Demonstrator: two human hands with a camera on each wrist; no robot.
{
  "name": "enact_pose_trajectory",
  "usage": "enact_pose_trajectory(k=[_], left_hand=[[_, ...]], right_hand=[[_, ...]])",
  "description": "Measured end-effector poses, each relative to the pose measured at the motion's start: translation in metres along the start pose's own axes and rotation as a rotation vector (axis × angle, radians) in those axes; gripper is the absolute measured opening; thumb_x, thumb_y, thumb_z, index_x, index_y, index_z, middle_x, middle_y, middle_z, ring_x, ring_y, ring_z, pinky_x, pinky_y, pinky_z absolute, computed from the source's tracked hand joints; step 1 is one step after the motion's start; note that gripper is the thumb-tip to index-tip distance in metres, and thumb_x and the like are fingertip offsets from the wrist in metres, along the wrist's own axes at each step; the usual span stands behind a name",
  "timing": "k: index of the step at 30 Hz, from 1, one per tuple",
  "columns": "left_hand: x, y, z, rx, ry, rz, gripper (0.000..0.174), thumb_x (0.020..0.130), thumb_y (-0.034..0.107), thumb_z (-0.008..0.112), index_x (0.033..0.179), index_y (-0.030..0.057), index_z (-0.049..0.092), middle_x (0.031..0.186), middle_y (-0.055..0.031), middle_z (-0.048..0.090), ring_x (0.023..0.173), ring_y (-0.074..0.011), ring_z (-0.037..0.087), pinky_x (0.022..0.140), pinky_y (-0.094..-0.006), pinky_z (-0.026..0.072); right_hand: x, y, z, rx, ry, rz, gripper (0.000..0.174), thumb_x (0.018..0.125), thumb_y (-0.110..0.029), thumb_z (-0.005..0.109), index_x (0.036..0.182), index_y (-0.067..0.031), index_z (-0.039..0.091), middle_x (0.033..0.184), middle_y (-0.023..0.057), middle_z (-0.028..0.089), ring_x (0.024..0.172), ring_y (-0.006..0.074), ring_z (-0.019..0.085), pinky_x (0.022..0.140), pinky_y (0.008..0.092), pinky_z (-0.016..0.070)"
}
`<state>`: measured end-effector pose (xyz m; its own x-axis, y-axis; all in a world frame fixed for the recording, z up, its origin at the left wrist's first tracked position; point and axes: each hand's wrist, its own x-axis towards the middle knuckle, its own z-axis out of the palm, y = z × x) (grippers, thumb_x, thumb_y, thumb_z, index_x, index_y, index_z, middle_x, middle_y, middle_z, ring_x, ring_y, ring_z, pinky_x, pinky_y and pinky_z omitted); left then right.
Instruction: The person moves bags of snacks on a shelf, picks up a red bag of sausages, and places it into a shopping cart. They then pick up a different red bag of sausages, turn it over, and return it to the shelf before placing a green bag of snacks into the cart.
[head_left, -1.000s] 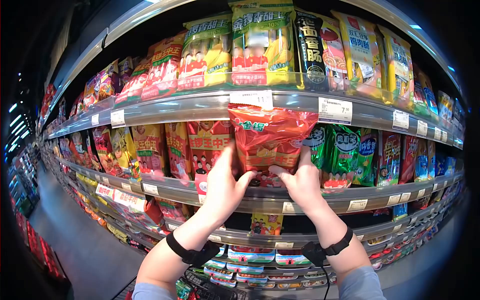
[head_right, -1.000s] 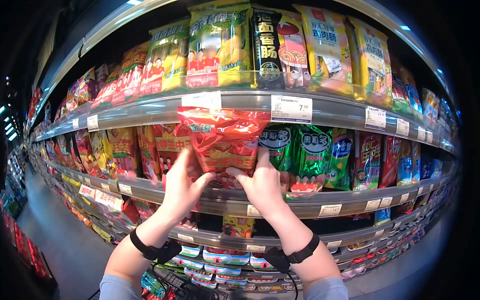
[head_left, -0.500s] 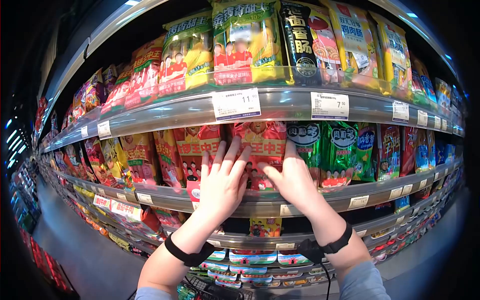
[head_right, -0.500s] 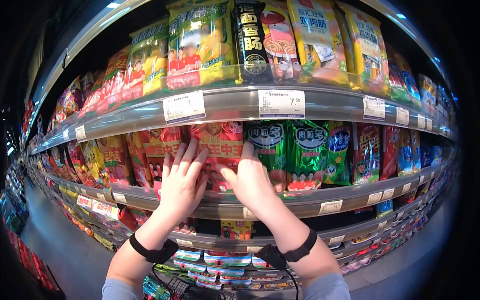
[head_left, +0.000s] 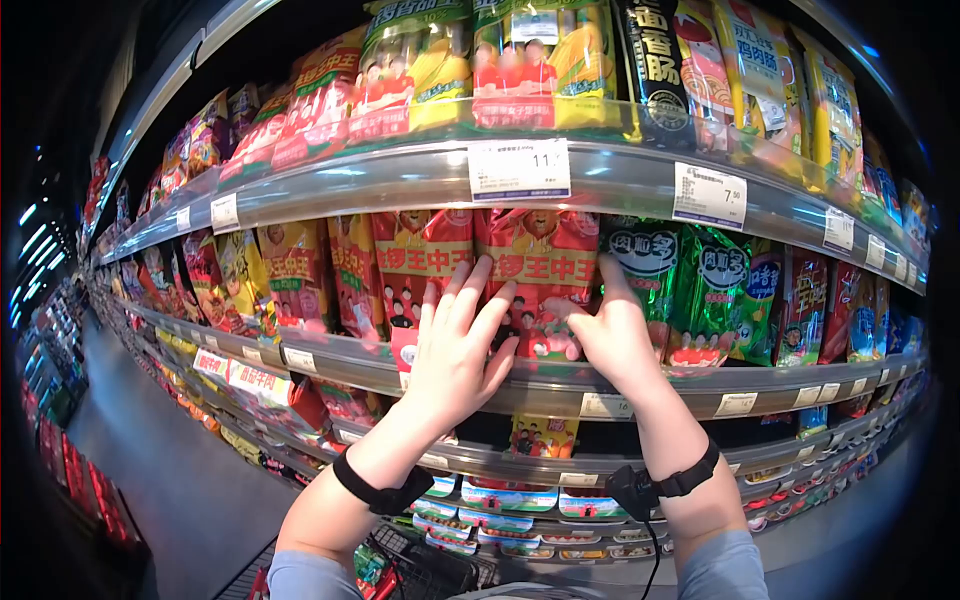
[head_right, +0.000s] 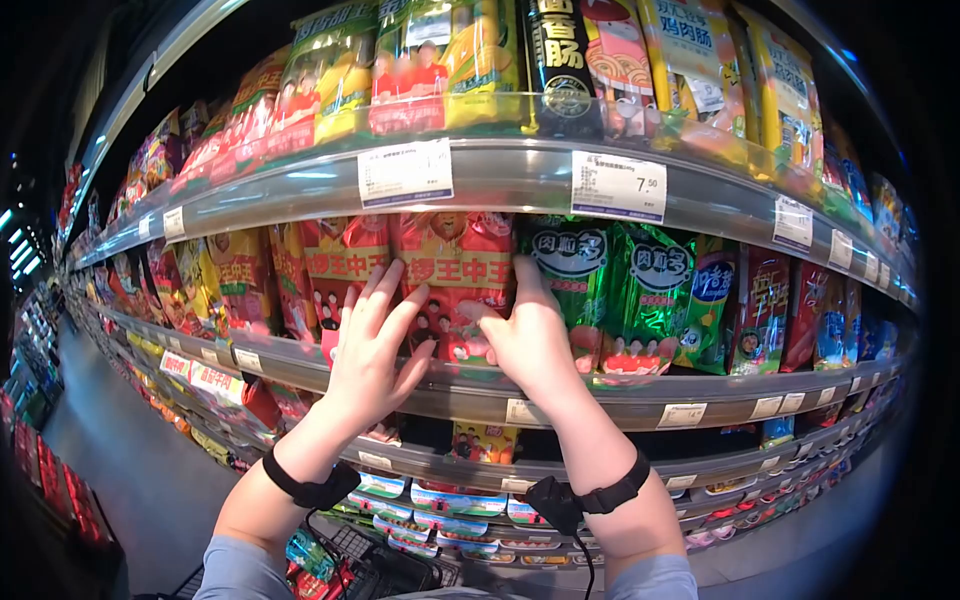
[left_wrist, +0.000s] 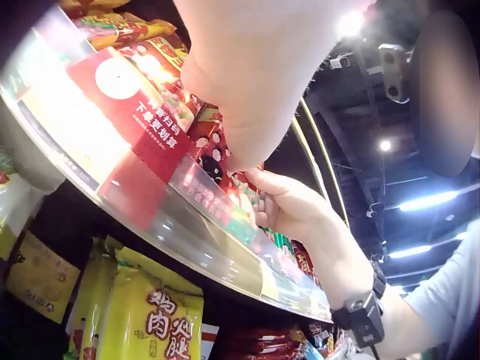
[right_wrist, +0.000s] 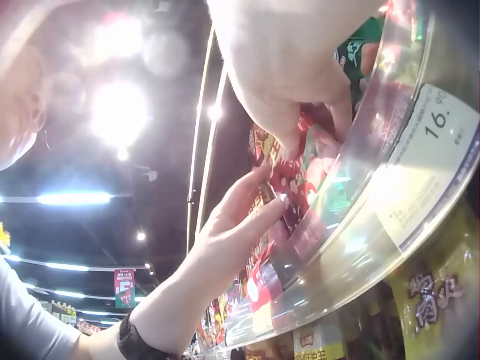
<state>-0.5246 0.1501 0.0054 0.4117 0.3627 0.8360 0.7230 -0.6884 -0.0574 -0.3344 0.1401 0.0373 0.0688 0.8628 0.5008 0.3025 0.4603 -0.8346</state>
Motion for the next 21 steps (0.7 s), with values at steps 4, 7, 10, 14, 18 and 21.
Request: enact_pose_trajectory(k=[4, 7, 10, 14, 18, 21], left_hand=[[-0.008, 0.003, -0.005, -0.058, -0.004, -0.016, 0.062, 0.078, 0.017, 0.070, 0.134, 0.0095, 0.046, 0.147, -0.0206, 0.031, 0.134, -0.0406, 0.033, 0.107, -0.0563, 0.0266], [-0.028, 0.011, -0.031, -0.049, -0.027, -0.031, 0.058, 0.078, 0.017, 0.071, 0.132, 0.0086, 0.049, 0.146, -0.0206, 0.034, 0.134, -0.0408, 0.033, 0.107, -0.0551, 0.0275], [-0.070, 0.016, -0.057, -0.179, -0.035, -0.053, 0.048, 0.075, 0.014, 0.073, 0.120, 0.0061, 0.058, 0.136, -0.0199, 0.045, 0.127, -0.0384, 0.043, 0.105, -0.0493, 0.0343], [-0.139, 0.021, -0.093, -0.290, -0.254, -0.162, 0.031, 0.077, 0.014, 0.072, 0.105, 0.0044, 0.064, 0.110, -0.0118, 0.064, 0.102, -0.0286, 0.061, 0.094, -0.0436, 0.0452], [-0.221, 0.027, -0.122, -0.261, -0.398, -0.470, 0.027, 0.080, 0.017, 0.070, 0.103, 0.0056, 0.065, 0.095, -0.0110, 0.069, 0.088, -0.0274, 0.065, 0.084, -0.0392, 0.0490], [-0.288, 0.040, -0.148, -0.155, -0.415, -0.827, 0.029, 0.079, 0.019, 0.071, 0.103, 0.0030, 0.067, 0.094, -0.0138, 0.069, 0.083, -0.0308, 0.065, 0.078, -0.0372, 0.0509]], right_hand=[[-0.009, 0.003, -0.001, -0.080, 0.038, -0.047, 0.059, 0.082, -0.006, 0.070, 0.128, 0.0020, 0.036, 0.098, 0.0160, 0.064, 0.061, 0.0163, 0.065, 0.048, 0.0272, 0.0517], [-0.026, 0.026, 0.003, -0.203, 0.205, -0.367, 0.070, 0.081, -0.013, 0.073, 0.133, 0.0042, 0.030, 0.113, 0.0233, 0.055, 0.093, 0.0253, 0.064, 0.067, 0.0331, 0.0552], [-0.065, 0.023, 0.006, -0.357, 0.313, -0.531, 0.060, 0.079, -0.007, 0.070, 0.129, 0.0033, 0.041, 0.119, 0.0212, 0.052, 0.101, 0.0309, 0.058, 0.083, 0.0366, 0.0497], [-0.102, 0.029, 0.021, -0.303, 0.105, -0.813, 0.032, 0.070, 0.005, 0.064, 0.101, 0.0022, 0.060, 0.095, 0.0156, 0.063, 0.085, 0.0291, 0.063, 0.076, 0.0355, 0.0515], [-0.124, 0.056, 0.062, -0.070, -0.383, -0.771, 0.022, 0.067, 0.005, 0.066, 0.088, -0.0026, 0.066, 0.079, 0.0086, 0.066, 0.069, 0.0246, 0.065, 0.062, 0.0328, 0.0531], [-0.141, 0.077, 0.096, -0.033, -0.623, -0.680, 0.020, 0.072, 0.000, 0.067, 0.091, -0.0045, 0.067, 0.077, 0.0072, 0.066, 0.068, 0.0219, 0.064, 0.061, 0.0325, 0.0525]])
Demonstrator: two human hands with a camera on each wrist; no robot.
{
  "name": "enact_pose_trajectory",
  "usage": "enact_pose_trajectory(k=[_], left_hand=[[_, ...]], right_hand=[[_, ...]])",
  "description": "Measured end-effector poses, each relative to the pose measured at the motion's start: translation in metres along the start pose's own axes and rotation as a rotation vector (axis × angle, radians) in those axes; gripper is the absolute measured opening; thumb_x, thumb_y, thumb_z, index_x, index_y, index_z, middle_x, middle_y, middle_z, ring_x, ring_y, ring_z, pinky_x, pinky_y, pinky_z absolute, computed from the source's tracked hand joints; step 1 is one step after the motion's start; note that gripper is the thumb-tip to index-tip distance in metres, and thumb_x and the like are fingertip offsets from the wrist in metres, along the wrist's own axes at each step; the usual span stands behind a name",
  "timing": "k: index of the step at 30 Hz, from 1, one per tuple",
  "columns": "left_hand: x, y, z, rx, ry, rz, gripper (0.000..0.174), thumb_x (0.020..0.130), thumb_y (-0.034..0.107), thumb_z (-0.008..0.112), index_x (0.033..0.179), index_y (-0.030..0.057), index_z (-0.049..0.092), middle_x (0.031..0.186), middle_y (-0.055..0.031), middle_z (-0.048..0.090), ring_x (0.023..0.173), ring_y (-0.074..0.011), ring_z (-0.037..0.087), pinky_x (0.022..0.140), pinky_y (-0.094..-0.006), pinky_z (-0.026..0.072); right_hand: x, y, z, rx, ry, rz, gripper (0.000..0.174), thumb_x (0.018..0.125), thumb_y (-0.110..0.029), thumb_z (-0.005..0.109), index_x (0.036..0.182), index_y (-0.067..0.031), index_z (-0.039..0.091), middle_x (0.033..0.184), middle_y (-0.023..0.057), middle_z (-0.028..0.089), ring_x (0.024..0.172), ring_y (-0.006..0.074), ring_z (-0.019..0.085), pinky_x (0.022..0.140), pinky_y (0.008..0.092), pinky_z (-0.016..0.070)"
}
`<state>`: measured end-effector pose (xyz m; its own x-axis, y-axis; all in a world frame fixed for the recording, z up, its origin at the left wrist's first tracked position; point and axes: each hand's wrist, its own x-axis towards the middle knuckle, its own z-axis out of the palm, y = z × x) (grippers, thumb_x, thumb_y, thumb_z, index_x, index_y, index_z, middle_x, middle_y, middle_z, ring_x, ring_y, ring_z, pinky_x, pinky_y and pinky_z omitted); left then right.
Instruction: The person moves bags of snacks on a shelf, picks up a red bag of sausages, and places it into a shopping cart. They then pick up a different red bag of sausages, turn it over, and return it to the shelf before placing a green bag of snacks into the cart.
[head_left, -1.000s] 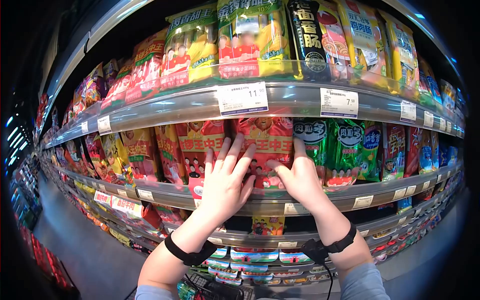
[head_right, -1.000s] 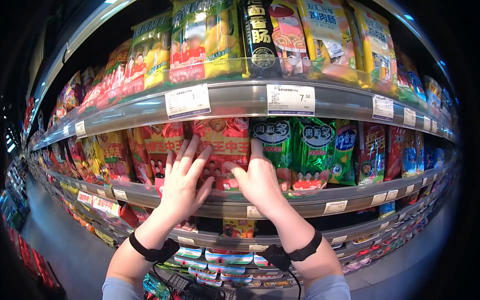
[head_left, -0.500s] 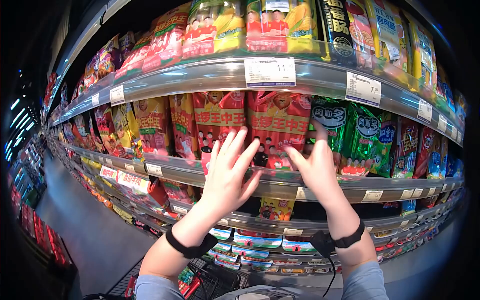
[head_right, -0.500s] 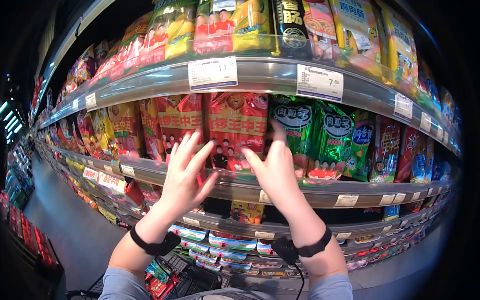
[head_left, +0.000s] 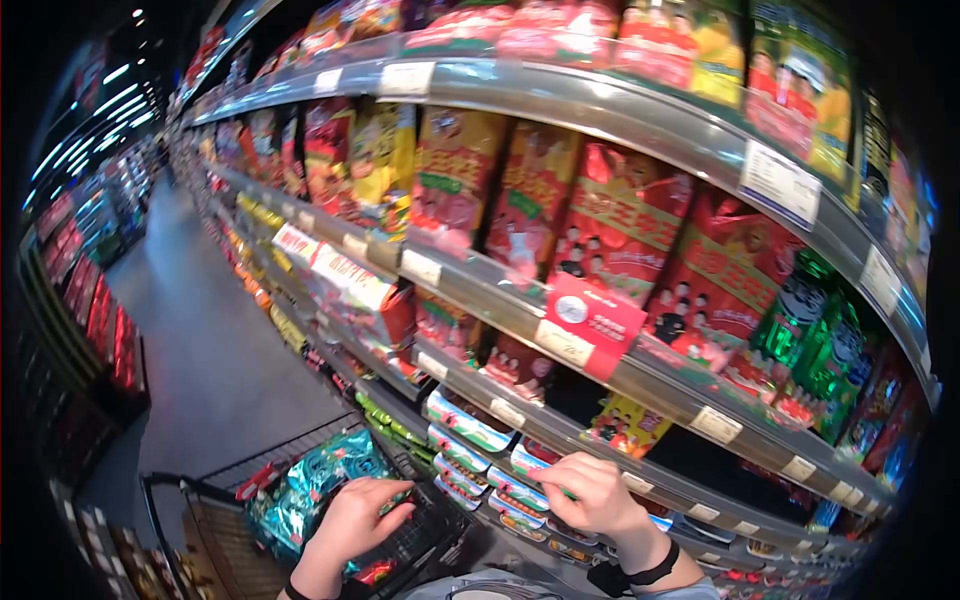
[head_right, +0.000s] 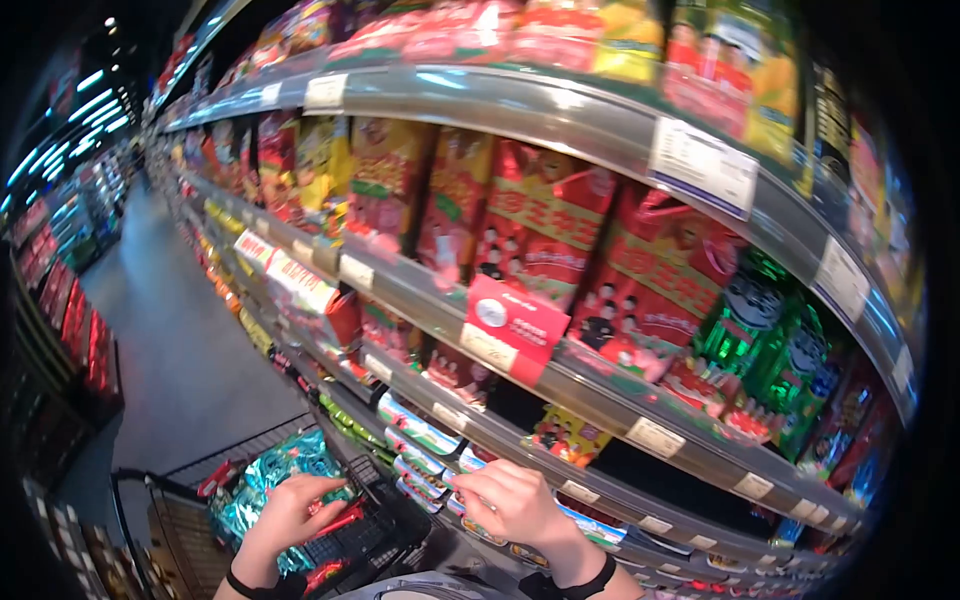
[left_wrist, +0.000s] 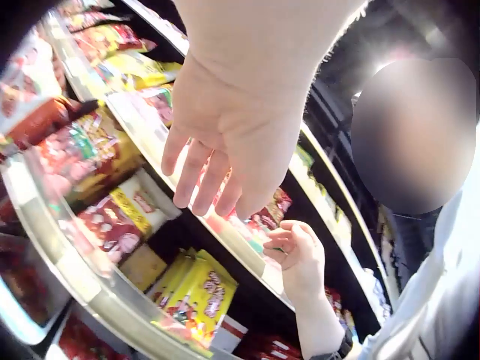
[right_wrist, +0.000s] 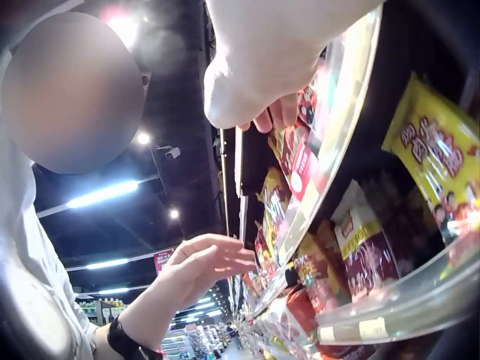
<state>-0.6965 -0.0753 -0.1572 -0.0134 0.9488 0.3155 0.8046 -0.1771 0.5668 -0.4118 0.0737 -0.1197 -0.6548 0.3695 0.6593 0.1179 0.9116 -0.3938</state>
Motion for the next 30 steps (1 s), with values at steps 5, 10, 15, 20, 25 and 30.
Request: enact_pose_trajectory(k=[5, 10, 15, 20, 25, 30], left_hand=[[-0.097, -0.043, 0.002, 0.053, 0.148, -0.461, 0.035, 0.080, 0.020, 0.070, 0.108, 0.0000, 0.064, 0.099, -0.0197, 0.067, 0.092, -0.0359, 0.064, 0.080, -0.0397, 0.0507], [-0.185, -0.073, 0.018, 0.198, 0.166, -0.659, 0.039, 0.079, 0.020, 0.069, 0.112, 0.0003, 0.061, 0.101, -0.0200, 0.066, 0.092, -0.0372, 0.062, 0.081, -0.0443, 0.0491], [-0.247, -0.065, 0.022, 0.153, 0.213, -0.947, 0.032, 0.083, 0.014, 0.064, 0.112, -0.0004, 0.061, 0.103, -0.0221, 0.064, 0.098, -0.0387, 0.060, 0.086, -0.0436, 0.0476], [-0.290, -0.057, 0.025, 0.155, 0.307, -1.055, 0.027, 0.085, 0.008, 0.061, 0.110, -0.0017, 0.061, 0.101, -0.0216, 0.065, 0.097, -0.0382, 0.061, 0.084, -0.0426, 0.0481], [-0.326, -0.062, 0.029, 0.176, 0.428, -1.096, 0.024, 0.086, 0.004, 0.055, 0.109, 0.0003, 0.061, 0.098, -0.0186, 0.065, 0.092, -0.0361, 0.060, 0.082, -0.0439, 0.0467], [-0.345, -0.064, 0.024, 0.151, 0.461, -1.172, 0.024, 0.086, 0.004, 0.055, 0.110, 0.0006, 0.061, 0.099, -0.0182, 0.065, 0.094, -0.0351, 0.060, 0.085, -0.0428, 0.0465]], right_hand=[[0.006, 0.010, 0.061, 0.109, -0.257, 0.082, 0.013, 0.079, -0.006, 0.065, 0.092, -0.0042, 0.067, 0.076, 0.0101, 0.065, 0.069, 0.0260, 0.062, 0.064, 0.0347, 0.0502], [0.002, 0.012, 0.127, 0.147, -0.437, 0.124, 0.011, 0.084, -0.010, 0.064, 0.093, -0.0054, 0.068, 0.087, 0.0116, 0.068, 0.082, 0.0290, 0.065, 0.073, 0.0375, 0.0510], [0.007, -0.004, 0.180, 0.235, -0.643, 0.104, 0.011, 0.084, -0.008, 0.062, 0.091, -0.0008, 0.067, 0.087, 0.0149, 0.067, 0.082, 0.0317, 0.064, 0.073, 0.0387, 0.0507], [0.008, -0.019, 0.233, 0.252, -0.870, 0.115, 0.013, 0.086, -0.014, 0.061, 0.093, -0.0029, 0.065, 0.088, 0.0147, 0.065, 0.086, 0.0330, 0.063, 0.077, 0.0414, 0.0496], [-0.003, -0.033, 0.286, 0.262, -1.045, 0.093, 0.018, 0.087, -0.015, 0.059, 0.099, -0.0030, 0.063, 0.094, 0.0161, 0.065, 0.092, 0.0339, 0.062, 0.080, 0.0414, 0.0495], [-0.024, -0.045, 0.342, 0.214, -1.317, 0.036, 0.026, 0.087, -0.019, 0.059, 0.107, -0.0017, 0.060, 0.103, 0.0188, 0.064, 0.100, 0.0355, 0.060, 0.086, 0.0430, 0.0485]])
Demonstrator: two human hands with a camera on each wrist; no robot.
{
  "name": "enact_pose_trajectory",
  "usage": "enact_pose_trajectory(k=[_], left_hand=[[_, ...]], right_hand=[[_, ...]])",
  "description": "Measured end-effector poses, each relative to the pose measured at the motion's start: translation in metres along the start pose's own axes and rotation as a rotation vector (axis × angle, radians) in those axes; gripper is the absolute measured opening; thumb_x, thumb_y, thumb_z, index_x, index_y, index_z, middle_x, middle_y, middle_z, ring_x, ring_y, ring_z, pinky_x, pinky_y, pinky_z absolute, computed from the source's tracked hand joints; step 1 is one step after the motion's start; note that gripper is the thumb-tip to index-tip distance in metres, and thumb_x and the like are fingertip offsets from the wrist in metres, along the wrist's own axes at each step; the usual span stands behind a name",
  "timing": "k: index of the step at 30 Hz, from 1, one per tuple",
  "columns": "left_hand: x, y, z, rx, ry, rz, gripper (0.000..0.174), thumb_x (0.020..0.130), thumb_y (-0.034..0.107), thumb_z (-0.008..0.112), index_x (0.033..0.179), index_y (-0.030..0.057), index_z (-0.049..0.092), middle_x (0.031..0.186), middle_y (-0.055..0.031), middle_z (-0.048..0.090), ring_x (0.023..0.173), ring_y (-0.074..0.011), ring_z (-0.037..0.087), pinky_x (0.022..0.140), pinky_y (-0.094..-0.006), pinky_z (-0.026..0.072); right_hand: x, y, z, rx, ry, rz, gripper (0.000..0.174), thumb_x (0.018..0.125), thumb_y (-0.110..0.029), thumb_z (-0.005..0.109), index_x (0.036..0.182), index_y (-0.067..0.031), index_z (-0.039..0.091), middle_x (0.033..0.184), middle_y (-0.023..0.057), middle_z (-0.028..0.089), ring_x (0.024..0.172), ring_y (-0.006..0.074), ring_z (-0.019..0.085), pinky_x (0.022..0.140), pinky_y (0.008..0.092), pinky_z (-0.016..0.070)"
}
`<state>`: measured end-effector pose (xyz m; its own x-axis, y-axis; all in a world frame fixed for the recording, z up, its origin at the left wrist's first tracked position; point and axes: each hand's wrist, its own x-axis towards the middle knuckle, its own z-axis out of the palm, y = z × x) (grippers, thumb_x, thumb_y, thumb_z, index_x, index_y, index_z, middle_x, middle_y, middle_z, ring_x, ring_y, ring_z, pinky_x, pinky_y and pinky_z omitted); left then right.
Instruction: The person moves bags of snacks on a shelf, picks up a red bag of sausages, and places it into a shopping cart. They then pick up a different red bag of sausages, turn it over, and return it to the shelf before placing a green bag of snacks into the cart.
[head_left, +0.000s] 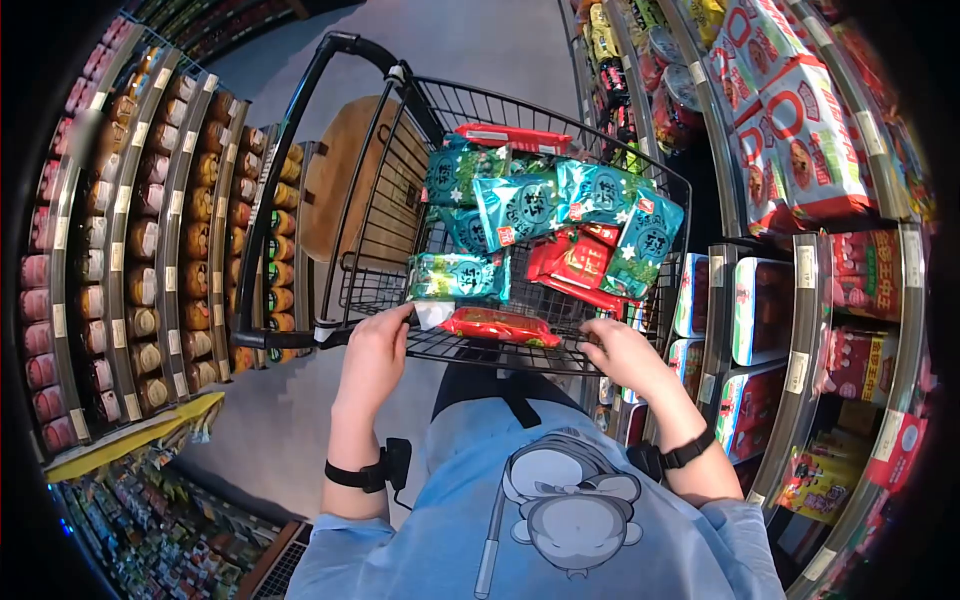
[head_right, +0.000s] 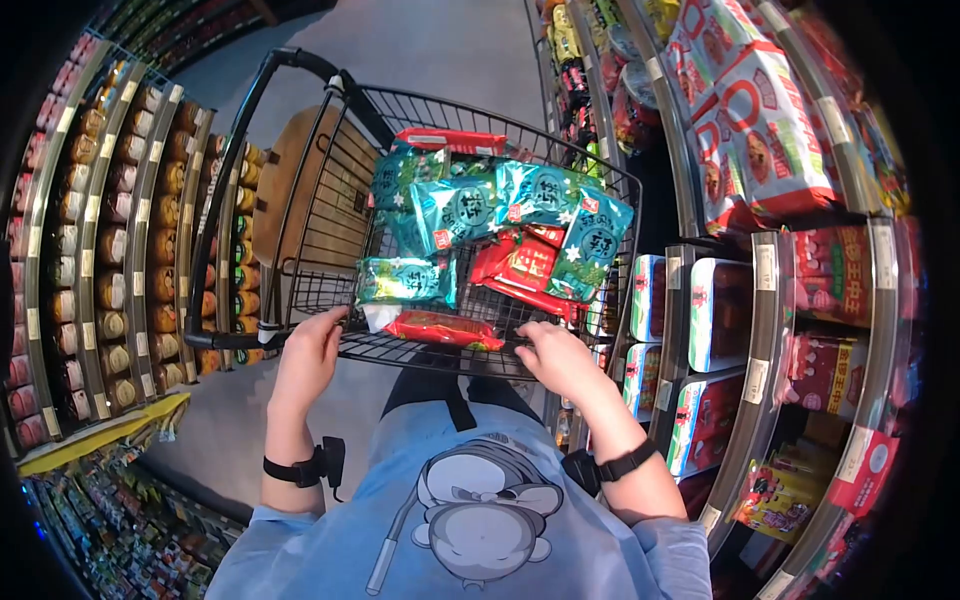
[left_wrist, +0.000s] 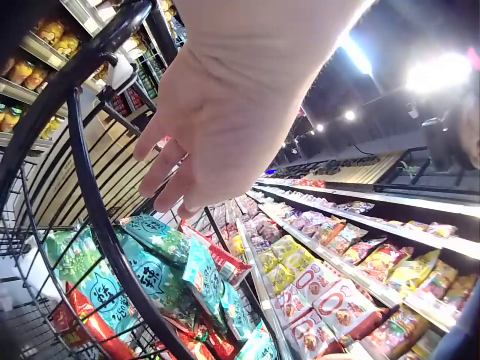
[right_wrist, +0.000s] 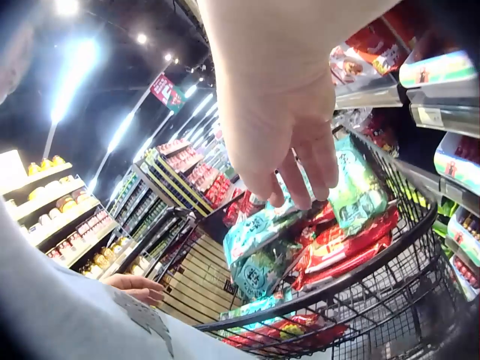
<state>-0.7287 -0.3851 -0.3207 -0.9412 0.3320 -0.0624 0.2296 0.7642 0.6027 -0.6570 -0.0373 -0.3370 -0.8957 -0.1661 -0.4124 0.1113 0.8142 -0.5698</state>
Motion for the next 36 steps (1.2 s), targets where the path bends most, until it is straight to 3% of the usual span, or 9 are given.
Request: enact_pose_trajectory(k=[5, 8, 11, 14, 17, 23, 28, 32, 36], left_hand=[[0.000, -0.011, 0.000, -0.040, -0.022, -0.006, 0.025, 0.086, 0.004, 0.056, 0.110, 0.0011, 0.061, 0.100, -0.0176, 0.065, 0.094, -0.0347, 0.060, 0.086, -0.0423, 0.0462], [0.001, -0.014, -0.003, -0.056, -0.046, 0.001, 0.025, 0.086, 0.004, 0.057, 0.110, 0.0012, 0.061, 0.100, -0.0172, 0.065, 0.095, -0.0344, 0.060, 0.086, -0.0419, 0.0461], [0.006, -0.013, -0.010, -0.065, -0.062, 0.010, 0.025, 0.086, 0.005, 0.058, 0.110, 0.0012, 0.061, 0.101, -0.0169, 0.065, 0.095, -0.0343, 0.060, 0.086, -0.0415, 0.0461], [0.012, -0.012, -0.021, -0.083, -0.071, 0.004, 0.026, 0.086, 0.005, 0.058, 0.111, 0.0011, 0.061, 0.102, -0.0176, 0.065, 0.096, -0.0349, 0.060, 0.086, -0.0407, 0.0468], [0.021, -0.013, -0.028, -0.099, -0.073, 0.020, 0.027, 0.086, 0.005, 0.058, 0.112, 0.0013, 0.061, 0.103, -0.0181, 0.065, 0.097, -0.0352, 0.060, 0.085, -0.0406, 0.0472], [0.053, 0.003, -0.042, -0.245, -0.073, 0.058, 0.027, 0.088, 0.009, 0.059, 0.113, 0.0010, 0.061, 0.102, -0.0189, 0.065, 0.098, -0.0354, 0.060, 0.086, -0.0394, 0.0473], [0.089, 0.028, -0.023, -0.806, -0.025, -0.080, 0.038, 0.093, 0.019, 0.059, 0.126, 0.0008, 0.053, 0.114, -0.0129, 0.064, 0.101, -0.0200, 0.061, 0.084, -0.0314, 0.0469], [0.111, 0.081, -0.016, -1.380, -0.663, -0.041, 0.075, 0.090, 0.053, 0.056, 0.142, 0.0041, 0.034, 0.131, -0.0086, 0.054, 0.122, -0.0193, 0.049, 0.100, -0.0334, 0.0390], [0.116, 0.142, -0.017, -1.612, -0.782, -0.046, 0.050, 0.094, 0.022, 0.059, 0.135, 0.0030, 0.040, 0.132, -0.0088, 0.053, 0.119, -0.0169, 0.052, 0.100, -0.0351, 0.0419]], right_hand=[[0.065, -0.001, 0.045, -0.172, -0.247, 0.082, 0.050, 0.083, -0.028, 0.065, 0.124, -0.0032, 0.049, 0.117, 0.0215, 0.058, 0.106, 0.0377, 0.058, 0.090, 0.0439, 0.0476], [0.097, -0.011, 0.068, -0.174, -0.497, 0.240, 0.085, 0.079, -0.037, 0.070, 0.144, -0.0072, 0.025, 0.146, 0.0255, 0.028, 0.122, 0.0419, 0.048, 0.101, 0.0443, 0.0427], [0.110, -0.012, 0.087, -0.232, -0.579, 0.300, 0.083, 0.081, -0.036, 0.069, 0.145, -0.0086, 0.025, 0.150, 0.0266, 0.020, 0.124, 0.0427, 0.045, 0.102, 0.0436, 0.0415], [0.125, 0.018, 0.119, -0.251, -0.546, 0.089, 0.071, 0.086, -0.036, 0.064, 0.143, -0.0085, 0.031, 0.144, 0.0272, 0.033, 0.121, 0.0410, 0.049, 0.099, 0.0433, 0.0435], [0.126, -0.007, 0.088, -0.207, -0.581, 0.089, 0.046, 0.093, -0.034, 0.051, 0.129, -0.0047, 0.049, 0.111, 0.0244, 0.062, 0.106, 0.0380, 0.059, 0.089, 0.0443, 0.0470], [0.078, -0.063, -0.019, -0.210, -0.435, 0.068, 0.045, 0.092, -0.029, 0.048, 0.130, -0.0054, 0.051, 0.104, 0.0224, 0.065, 0.100, 0.0376, 0.062, 0.085, 0.0462, 0.0475], [0.011, -0.071, -0.097, 0.929, -0.249, -0.016, 0.038, 0.094, -0.026, 0.057, 0.125, -0.0024, 0.055, 0.108, 0.0081, 0.065, 0.103, 0.0161, 0.060, 0.090, 0.0318, 0.0467], [-0.009, -0.070, -0.083, 1.570, -0.156, -0.013, 0.045, 0.093, -0.025, 0.060, 0.127, 0.0028, 0.051, 0.122, 0.0098, 0.058, 0.111, 0.0192, 0.056, 0.096, 0.0342, 0.0451], [-0.020, -0.081, -0.081, 1.592, -0.105, -0.026, 0.054, 0.092, -0.025, 0.058, 0.134, 0.0049, 0.043, 0.130, 0.0143, 0.053, 0.119, 0.0229, 0.053, 0.100, 0.0361, 0.0415]])
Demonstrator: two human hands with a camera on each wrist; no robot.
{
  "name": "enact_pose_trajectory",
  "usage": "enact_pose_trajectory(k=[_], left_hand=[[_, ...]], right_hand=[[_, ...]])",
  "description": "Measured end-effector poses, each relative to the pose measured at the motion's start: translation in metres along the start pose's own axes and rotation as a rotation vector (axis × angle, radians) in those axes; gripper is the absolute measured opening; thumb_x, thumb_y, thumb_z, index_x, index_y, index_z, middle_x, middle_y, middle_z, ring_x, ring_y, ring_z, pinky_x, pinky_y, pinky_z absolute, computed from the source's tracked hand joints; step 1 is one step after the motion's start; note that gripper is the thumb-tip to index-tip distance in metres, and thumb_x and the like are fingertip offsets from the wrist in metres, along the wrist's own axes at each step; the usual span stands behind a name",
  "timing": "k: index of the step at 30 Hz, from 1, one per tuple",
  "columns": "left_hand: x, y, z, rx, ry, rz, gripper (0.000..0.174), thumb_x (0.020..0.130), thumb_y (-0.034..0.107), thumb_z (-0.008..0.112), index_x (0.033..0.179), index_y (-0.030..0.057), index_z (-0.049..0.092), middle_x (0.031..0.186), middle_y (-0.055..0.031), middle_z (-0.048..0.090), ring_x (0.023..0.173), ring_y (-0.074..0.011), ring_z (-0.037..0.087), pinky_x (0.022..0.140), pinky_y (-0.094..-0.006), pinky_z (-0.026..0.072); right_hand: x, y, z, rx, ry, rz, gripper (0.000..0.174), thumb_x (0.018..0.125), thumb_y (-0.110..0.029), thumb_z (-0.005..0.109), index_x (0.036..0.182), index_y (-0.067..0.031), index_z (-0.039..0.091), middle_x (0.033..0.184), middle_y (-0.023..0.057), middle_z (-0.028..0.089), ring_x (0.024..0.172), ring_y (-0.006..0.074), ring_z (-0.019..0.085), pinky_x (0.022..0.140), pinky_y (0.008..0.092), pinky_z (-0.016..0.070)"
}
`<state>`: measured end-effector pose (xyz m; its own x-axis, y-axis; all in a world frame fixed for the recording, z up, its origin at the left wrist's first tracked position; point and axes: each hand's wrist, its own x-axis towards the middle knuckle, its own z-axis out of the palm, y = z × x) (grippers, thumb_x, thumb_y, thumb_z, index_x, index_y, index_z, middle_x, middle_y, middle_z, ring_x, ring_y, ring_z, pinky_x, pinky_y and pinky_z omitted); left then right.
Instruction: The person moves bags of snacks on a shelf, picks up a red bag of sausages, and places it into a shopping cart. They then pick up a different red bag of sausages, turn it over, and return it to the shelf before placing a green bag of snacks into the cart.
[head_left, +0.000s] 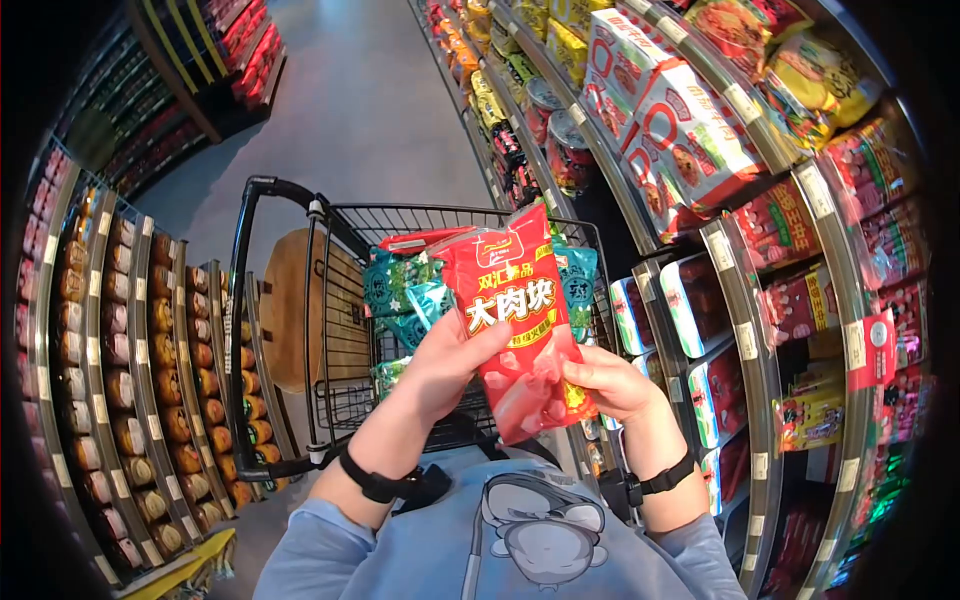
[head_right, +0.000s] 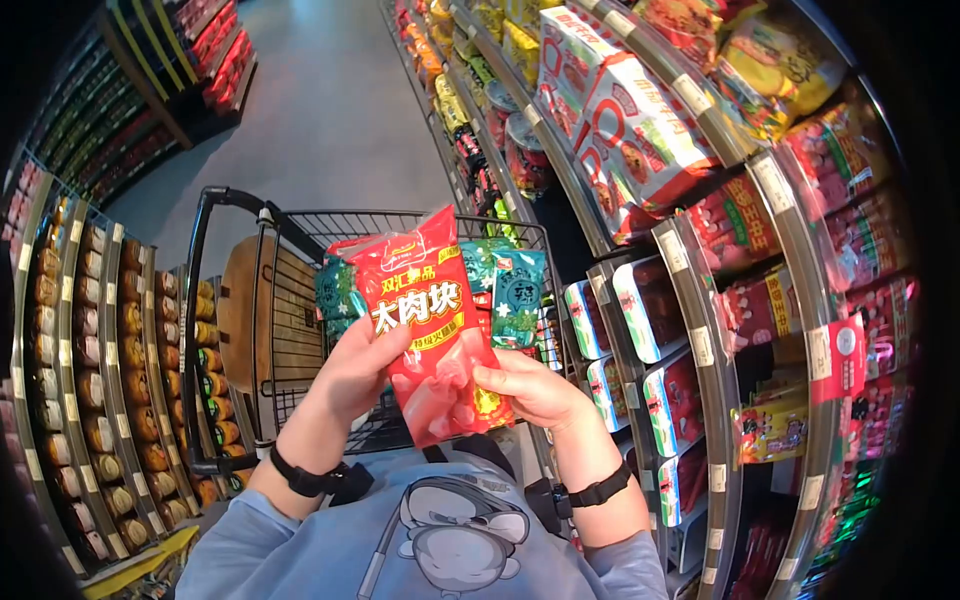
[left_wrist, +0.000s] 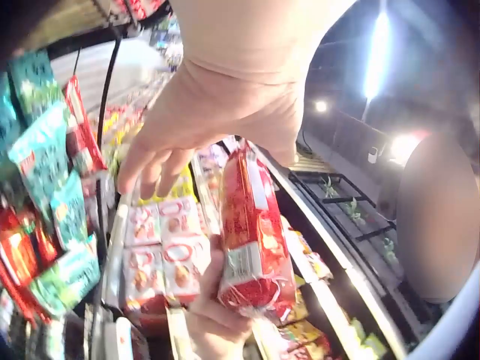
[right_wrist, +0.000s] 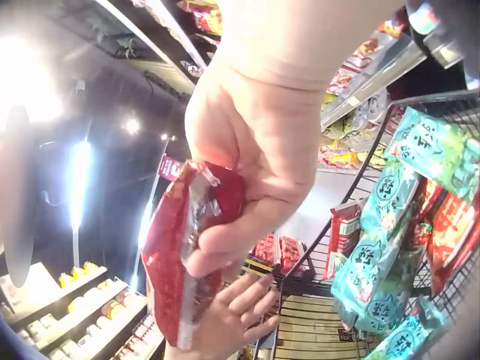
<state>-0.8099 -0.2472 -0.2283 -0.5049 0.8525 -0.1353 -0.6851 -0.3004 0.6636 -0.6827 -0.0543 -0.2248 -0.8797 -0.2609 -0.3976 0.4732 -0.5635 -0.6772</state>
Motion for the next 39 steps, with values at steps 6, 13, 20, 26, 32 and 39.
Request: enact_pose_trajectory(k=[6, 13, 20, 26, 32, 39], left_hand=[[0.024, -0.021, 0.011, 0.046, 0.037, -0.092, 0.040, 0.091, 0.017, 0.063, 0.125, 0.0000, 0.051, 0.120, -0.0097, 0.061, 0.107, -0.0167, 0.060, 0.094, -0.0330, 0.0476], [0.039, -0.037, 0.031, 0.158, 0.013, -0.120, 0.042, 0.087, 0.012, 0.066, 0.125, 0.0001, 0.051, 0.119, -0.0107, 0.062, 0.107, -0.0178, 0.060, 0.094, -0.0335, 0.0472], [0.059, -0.061, 0.059, 0.253, -0.044, -0.289, 0.053, 0.076, -0.001, 0.073, 0.123, 0.0015, 0.050, 0.111, -0.0080, 0.064, 0.100, -0.0184, 0.063, 0.085, -0.0328, 0.0523], [0.070, -0.097, 0.092, 0.260, -0.321, -0.180, 0.060, 0.071, 0.000, 0.075, 0.124, -0.0014, 0.047, 0.110, -0.0096, 0.062, 0.098, -0.0204, 0.063, 0.087, -0.0353, 0.0514], [0.066, -0.142, 0.136, 0.386, -0.557, -0.175, 0.068, 0.075, 0.008, 0.074, 0.132, -0.0007, 0.038, 0.118, -0.0113, 0.056, 0.106, -0.0223, 0.058, 0.093, -0.0367, 0.0471], [0.025, -0.218, 0.253, 0.591, -0.649, -0.062, 0.083, 0.055, 0.009, 0.091, 0.123, -0.0020, 0.044, 0.107, -0.0106, 0.062, 0.094, -0.0195, 0.063, 0.084, -0.0328, 0.0518]], right_hand=[[-0.026, 0.010, -0.001, -0.068, 0.129, -0.102, 0.066, 0.093, -0.027, 0.057, 0.146, -0.0022, 0.024, 0.135, 0.0111, 0.048, 0.124, 0.0197, 0.047, 0.104, 0.0345, 0.0388], [-0.039, 0.012, 0.017, -0.306, 0.423, -0.177, 0.054, 0.079, -0.004, 0.071, 0.126, -0.0026, 0.045, 0.108, 0.0074, 0.063, 0.088, 0.0131, 0.064, 0.076, 0.0281, 0.0539], [-0.072, 0.038, 0.000, -0.263, 0.578, -0.322, 0.035, 0.076, -0.010, 0.076, 0.106, -0.0005, 0.060, 0.094, 0.0086, 0.069, 0.081, 0.0158, 0.067, 0.072, 0.0287, 0.0546], [-0.127, 0.062, -0.007, -0.324, 0.760, -0.456, 0.069, 0.071, -0.019, 0.082, 0.125, -0.0023, 0.042, 0.111, 0.0111, 0.061, 0.098, 0.0167, 0.060, 0.087, 0.0316, 0.0492], [-0.188, 0.088, -0.002, -0.579, 0.931, -0.782, 0.078, 0.073, -0.016, 0.076, 0.136, 0.0001, 0.032, 0.124, 0.0186, 0.053, 0.112, 0.0260, 0.056, 0.096, 0.0354, 0.0445], [-0.302, 0.142, -0.019, -0.612, 1.137, -0.768, 0.076, 0.071, -0.014, 0.078, 0.134, 0.0000, 0.035, 0.119, 0.0149, 0.057, 0.106, 0.0225, 0.059, 0.090, 0.0343, 0.0489]])
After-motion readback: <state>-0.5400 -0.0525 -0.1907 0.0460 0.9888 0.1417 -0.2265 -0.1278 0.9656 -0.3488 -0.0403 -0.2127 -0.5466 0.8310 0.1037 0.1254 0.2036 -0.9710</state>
